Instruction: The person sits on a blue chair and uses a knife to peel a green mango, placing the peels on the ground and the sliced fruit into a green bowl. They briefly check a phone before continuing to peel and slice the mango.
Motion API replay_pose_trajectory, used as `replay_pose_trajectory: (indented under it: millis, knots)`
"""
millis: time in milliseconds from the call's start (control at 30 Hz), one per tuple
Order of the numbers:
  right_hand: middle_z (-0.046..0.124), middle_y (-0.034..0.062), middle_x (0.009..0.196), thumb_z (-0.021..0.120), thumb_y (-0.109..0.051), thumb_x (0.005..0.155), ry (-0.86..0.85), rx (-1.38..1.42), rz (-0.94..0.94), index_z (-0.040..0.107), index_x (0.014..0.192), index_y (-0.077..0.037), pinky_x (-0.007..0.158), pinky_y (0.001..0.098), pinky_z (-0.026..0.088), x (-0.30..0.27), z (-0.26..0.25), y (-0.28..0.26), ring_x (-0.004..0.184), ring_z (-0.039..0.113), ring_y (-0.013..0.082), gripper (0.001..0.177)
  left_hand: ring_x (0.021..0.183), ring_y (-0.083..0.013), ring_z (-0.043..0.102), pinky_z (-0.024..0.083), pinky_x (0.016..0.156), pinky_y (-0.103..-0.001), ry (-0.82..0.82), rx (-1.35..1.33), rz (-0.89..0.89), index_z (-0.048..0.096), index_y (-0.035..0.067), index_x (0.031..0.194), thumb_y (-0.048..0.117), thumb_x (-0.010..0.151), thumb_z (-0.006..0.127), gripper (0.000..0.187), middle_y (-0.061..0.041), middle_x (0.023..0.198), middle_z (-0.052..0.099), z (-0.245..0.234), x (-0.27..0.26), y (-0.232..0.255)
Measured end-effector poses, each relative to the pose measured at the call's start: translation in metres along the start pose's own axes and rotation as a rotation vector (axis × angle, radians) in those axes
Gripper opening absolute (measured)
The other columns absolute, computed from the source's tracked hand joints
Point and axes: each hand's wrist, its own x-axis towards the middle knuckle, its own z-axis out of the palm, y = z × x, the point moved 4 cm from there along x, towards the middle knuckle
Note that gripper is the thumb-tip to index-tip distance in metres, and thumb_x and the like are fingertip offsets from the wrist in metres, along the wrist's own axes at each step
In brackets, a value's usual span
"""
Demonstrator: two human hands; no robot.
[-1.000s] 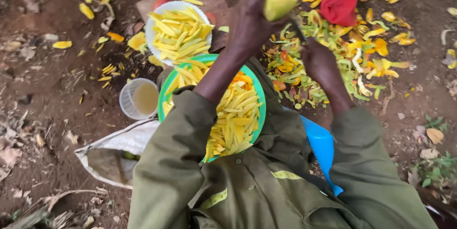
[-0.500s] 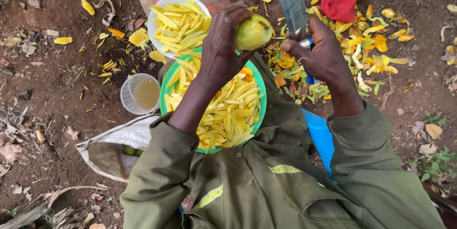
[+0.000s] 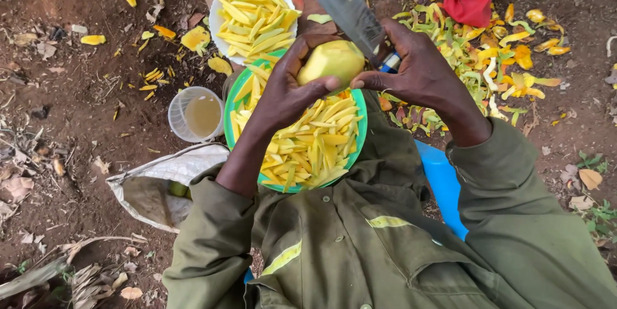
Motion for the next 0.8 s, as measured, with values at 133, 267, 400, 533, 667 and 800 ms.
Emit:
replay_pose_trajectory:
  millis: [133, 267, 400, 533, 667, 800]
  knots:
    - [0.066, 0.0079, 0.1, 0.079, -0.049, 0.092, -0.074, -0.002, -0.124, 0.059, 0.132, -0.005, 0.071, 0.0354, 0.043, 0.008, 0.008, -0.017, 0.087, 0.058, 0.0202, 0.062, 0.07, -0.007, 0.056, 0.05, 0.053, -0.019, -0.024, -0.136, -0.121, 0.055, 0.016, 0.143, 0.06, 0.096, 0.067, 0.066, -0.004, 0.123, 0.06, -0.008, -0.013, -0.012]
    - [0.07, 0.0013, 0.099, 0.086, -0.042, 0.087, -0.155, 0.044, -0.126, 0.068, 0.131, -0.008, 0.068, 0.0304, 0.043, 0.011, 0.017, -0.012, 0.083, 0.057, 0.0111, 0.058, 0.074, -0.0075, 0.059, 0.052, 0.052, -0.02, -0.099, -0.202, -0.179, 0.054, 0.013, 0.142, 0.032, 0.082, 0.089, 0.072, -0.003, 0.117, 0.06, -0.015, -0.022, -0.021]
    - [0.065, 0.0006, 0.083, 0.091, -0.04, 0.084, -0.215, 0.041, -0.256, 0.069, 0.114, -0.008, 0.065, 0.0307, 0.042, 0.012, 0.02, -0.017, 0.076, 0.057, 0.0095, 0.049, 0.058, -0.0073, 0.053, 0.046, 0.044, -0.02, -0.163, -0.399, -0.26, 0.06, 0.003, 0.138, 0.029, 0.084, 0.088, 0.066, -0.007, 0.092, 0.066, -0.019, -0.029, -0.036]
    - [0.048, -0.0005, 0.074, 0.09, -0.051, 0.082, -0.21, -0.025, -0.249, 0.068, 0.115, -0.01, 0.059, 0.0322, 0.033, 0.013, 0.024, -0.018, 0.067, 0.042, 0.0124, 0.056, 0.057, -0.0092, 0.052, 0.045, 0.04, -0.022, -0.202, -0.502, -0.248, 0.06, -0.003, 0.136, 0.044, 0.08, 0.09, 0.079, -0.008, 0.092, 0.066, -0.018, -0.031, -0.051]
    - [0.054, 0.0016, 0.075, 0.088, -0.044, 0.087, -0.277, -0.005, -0.277, 0.062, 0.114, -0.008, 0.059, 0.0328, 0.037, 0.013, 0.023, -0.022, 0.065, 0.049, 0.0143, 0.052, 0.054, -0.0103, 0.054, 0.048, 0.039, -0.023, -0.189, -0.409, -0.251, 0.063, -0.003, 0.128, 0.039, 0.083, 0.087, 0.066, -0.007, 0.085, 0.064, -0.021, -0.031, -0.053]
    - [0.055, 0.0023, 0.072, 0.085, -0.047, 0.091, -0.285, -0.066, -0.308, 0.055, 0.089, -0.007, 0.058, 0.0363, 0.035, 0.012, 0.023, -0.02, 0.06, 0.05, 0.0184, 0.049, 0.05, -0.0105, 0.052, 0.049, 0.041, -0.024, -0.202, -0.381, -0.3, 0.063, -0.003, 0.127, 0.032, 0.084, 0.085, 0.059, -0.007, 0.081, 0.063, -0.021, -0.033, -0.06]
